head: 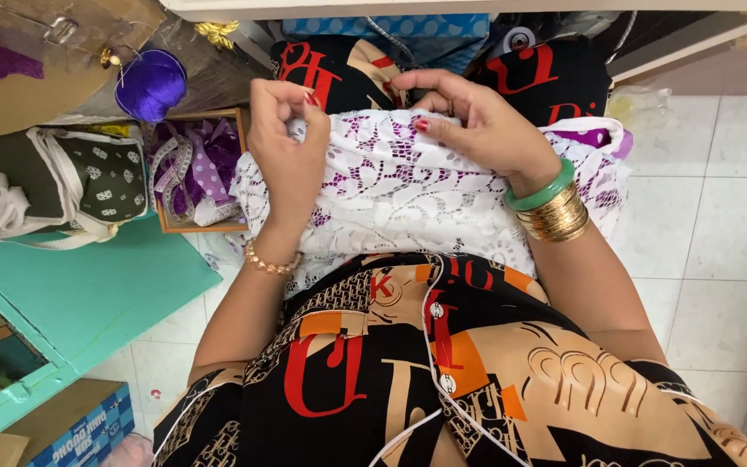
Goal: Sewing white lace onto purple polka-dot fabric using a sewing machine at a workstation.
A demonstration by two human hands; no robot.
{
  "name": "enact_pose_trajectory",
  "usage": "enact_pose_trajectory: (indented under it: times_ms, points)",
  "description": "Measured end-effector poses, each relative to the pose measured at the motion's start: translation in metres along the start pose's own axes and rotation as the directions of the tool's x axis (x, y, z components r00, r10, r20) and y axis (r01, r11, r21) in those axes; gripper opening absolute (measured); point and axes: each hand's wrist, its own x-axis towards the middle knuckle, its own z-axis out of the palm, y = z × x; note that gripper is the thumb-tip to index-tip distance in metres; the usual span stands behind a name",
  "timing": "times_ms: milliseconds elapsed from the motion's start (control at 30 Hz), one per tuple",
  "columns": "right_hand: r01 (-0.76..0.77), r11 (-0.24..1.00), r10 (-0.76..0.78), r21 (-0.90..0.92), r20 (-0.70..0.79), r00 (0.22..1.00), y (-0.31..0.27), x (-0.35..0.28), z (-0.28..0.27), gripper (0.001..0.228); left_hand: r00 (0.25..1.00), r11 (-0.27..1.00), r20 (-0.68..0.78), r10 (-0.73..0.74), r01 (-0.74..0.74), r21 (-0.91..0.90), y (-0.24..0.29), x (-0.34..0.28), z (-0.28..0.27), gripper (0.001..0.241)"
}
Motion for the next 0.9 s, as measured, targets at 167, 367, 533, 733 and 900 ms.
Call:
enact_pose_trajectory:
  times_ms: [167, 367, 533, 733, 900]
  points:
    - [0.009, 0.996, -0.011, 0.090, 0.016, 1.000, 0.001, 0.000, 0.001, 0.053, 0.952, 0.948, 0.173, 0.252, -0.279, 0.153, 0.011, -0.011, 0.002, 0.022]
    - [0.067, 0.996, -0.068, 0.065, 0.014, 0.998, -0.001, -0.003, 0.003, 0.048, 0.904, 0.861, 0.294, 0.312, -0.399, 0.314, 0.022, -0.013, 0.000, 0.014]
    - [0.115, 0.993, -0.114, -0.017, 0.019, 0.993, 0.000, -0.005, 0.002, 0.047, 0.913, 0.907, 0.341, 0.224, -0.323, 0.269, 0.027, -0.014, 0.000, 0.014]
    - [0.178, 0.978, -0.175, -0.111, 0.037, 0.984, 0.004, -0.005, 0.001, 0.044, 0.879, 0.963, 0.471, 0.067, -0.180, 0.200, 0.033, -0.006, -0.007, 0.013]
    - [0.193, 0.975, -0.190, -0.109, 0.039, 0.981, 0.006, -0.005, 0.001, 0.045, 0.830, 0.982, 0.552, -0.081, -0.027, 0.186, 0.038, 0.003, -0.013, 0.010]
